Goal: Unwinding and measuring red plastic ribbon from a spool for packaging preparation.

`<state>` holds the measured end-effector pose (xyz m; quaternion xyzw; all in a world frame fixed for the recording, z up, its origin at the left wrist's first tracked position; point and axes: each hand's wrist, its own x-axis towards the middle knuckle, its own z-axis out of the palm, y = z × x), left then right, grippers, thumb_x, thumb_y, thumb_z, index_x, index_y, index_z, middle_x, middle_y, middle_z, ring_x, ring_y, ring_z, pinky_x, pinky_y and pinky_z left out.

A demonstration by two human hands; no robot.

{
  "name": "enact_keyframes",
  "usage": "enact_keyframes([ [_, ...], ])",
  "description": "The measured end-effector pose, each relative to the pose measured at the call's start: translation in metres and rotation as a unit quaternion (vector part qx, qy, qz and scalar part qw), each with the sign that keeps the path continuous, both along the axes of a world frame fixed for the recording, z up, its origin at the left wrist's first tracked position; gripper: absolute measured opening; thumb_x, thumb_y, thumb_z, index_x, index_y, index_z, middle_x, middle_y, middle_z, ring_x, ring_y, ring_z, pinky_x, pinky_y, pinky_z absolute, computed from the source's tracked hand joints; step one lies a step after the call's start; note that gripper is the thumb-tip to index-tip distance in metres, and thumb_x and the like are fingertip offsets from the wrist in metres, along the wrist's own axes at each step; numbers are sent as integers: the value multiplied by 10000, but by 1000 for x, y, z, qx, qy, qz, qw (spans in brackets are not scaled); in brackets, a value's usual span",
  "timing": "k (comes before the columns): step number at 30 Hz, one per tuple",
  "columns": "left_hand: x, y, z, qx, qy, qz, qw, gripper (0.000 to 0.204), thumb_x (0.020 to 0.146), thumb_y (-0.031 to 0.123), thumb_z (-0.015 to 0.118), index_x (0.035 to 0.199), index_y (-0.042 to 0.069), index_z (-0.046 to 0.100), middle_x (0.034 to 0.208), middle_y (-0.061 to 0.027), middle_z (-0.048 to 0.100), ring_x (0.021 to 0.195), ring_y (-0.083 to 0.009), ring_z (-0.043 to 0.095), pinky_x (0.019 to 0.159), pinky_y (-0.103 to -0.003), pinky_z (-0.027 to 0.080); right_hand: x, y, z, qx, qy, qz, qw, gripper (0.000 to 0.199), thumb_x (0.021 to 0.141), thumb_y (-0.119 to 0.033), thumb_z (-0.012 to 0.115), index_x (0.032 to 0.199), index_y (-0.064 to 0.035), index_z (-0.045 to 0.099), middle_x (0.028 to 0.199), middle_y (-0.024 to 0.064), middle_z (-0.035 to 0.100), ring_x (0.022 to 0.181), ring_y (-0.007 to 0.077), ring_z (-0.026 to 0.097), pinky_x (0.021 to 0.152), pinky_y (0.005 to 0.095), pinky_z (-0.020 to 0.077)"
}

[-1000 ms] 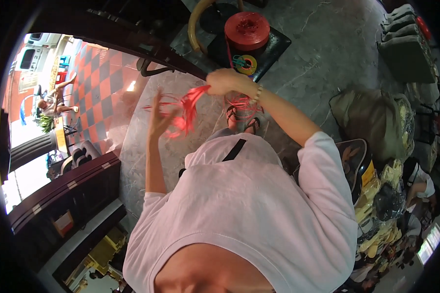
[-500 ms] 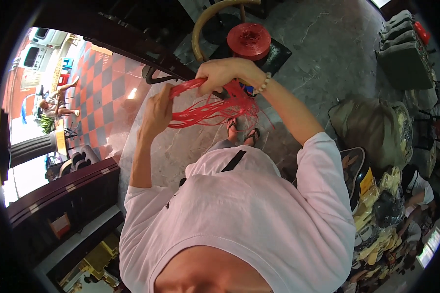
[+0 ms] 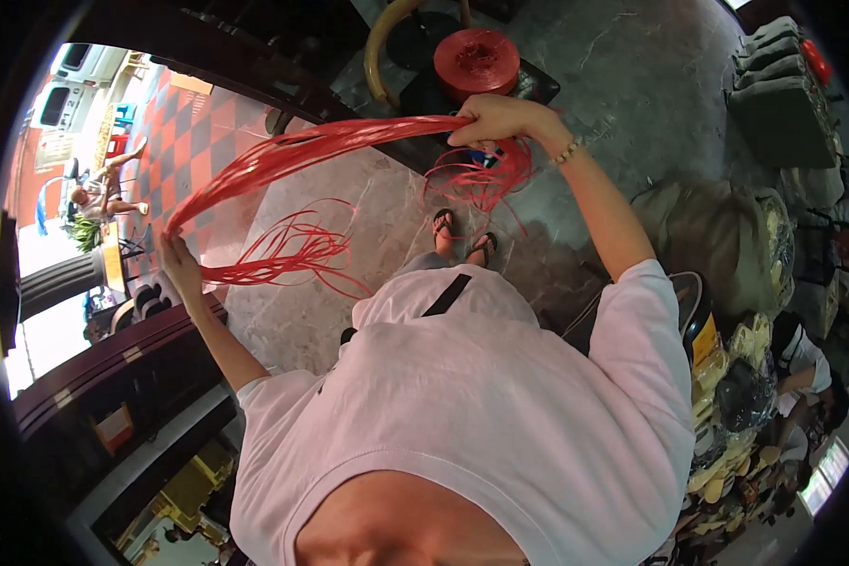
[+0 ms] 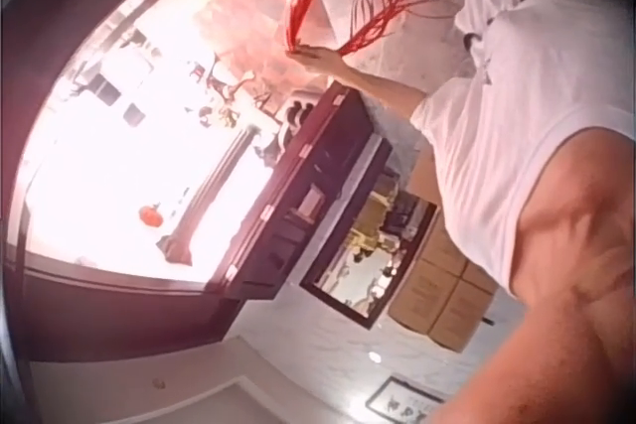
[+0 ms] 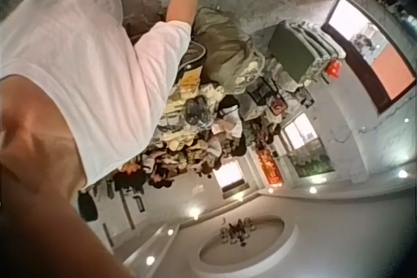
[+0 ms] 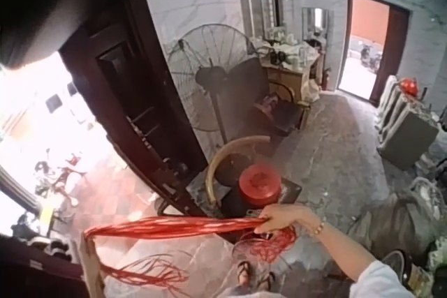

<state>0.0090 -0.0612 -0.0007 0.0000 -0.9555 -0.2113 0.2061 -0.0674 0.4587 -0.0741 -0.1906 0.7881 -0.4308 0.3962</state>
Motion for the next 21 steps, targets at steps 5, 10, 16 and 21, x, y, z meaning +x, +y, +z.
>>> enact_keyframes([
  [5, 1, -2, -58, -162, -175, -81, 968, 675, 722, 237, 678, 1268, 20, 345, 1218, -206, 433, 1138, -359, 406, 947, -430, 341, 17, -44, 17, 99, 140, 16, 985, 370, 773, -332, 550, 599, -6, 567, 502, 62, 515, 427, 153, 514, 428, 284, 384],
  [10, -16, 197, -34, 22, -127, -362, 923, 704, 632, 174, 721, 1243, 63, 388, 1183, -198, 468, 1101, -356, 436, 936, -401, 335, 33, -110, 30, 129, 258, 47, 956, 300, 684, -296, 544, 665, -5, 616, 615, 183, 590, 637, 309, 619, 557, 391, 464],
  [16, -14, 206, -95, 16, -278, -370, 886, 255, 727, -6, 488, 977, 43, 486, 791, -210, 582, 767, -403, 563, 665, -426, 441, 26, -97, 4, 150, 216, 127, 956, 293, 698, -316, 567, 694, -30, 633, 584, 135, 588, 606, 269, 618, 550, 372, 473],
  [21, -21, 135, -127, -3, -263, -235, 936, 253, 758, 40, 477, 1009, 67, 488, 799, -234, 591, 779, -404, 579, 682, -441, 455, 17, -5, -61, 125, 80, 43, 988, 307, 750, -352, 580, 935, -121, 663, 561, 62, 589, 504, 185, 601, 523, 322, 490],
])
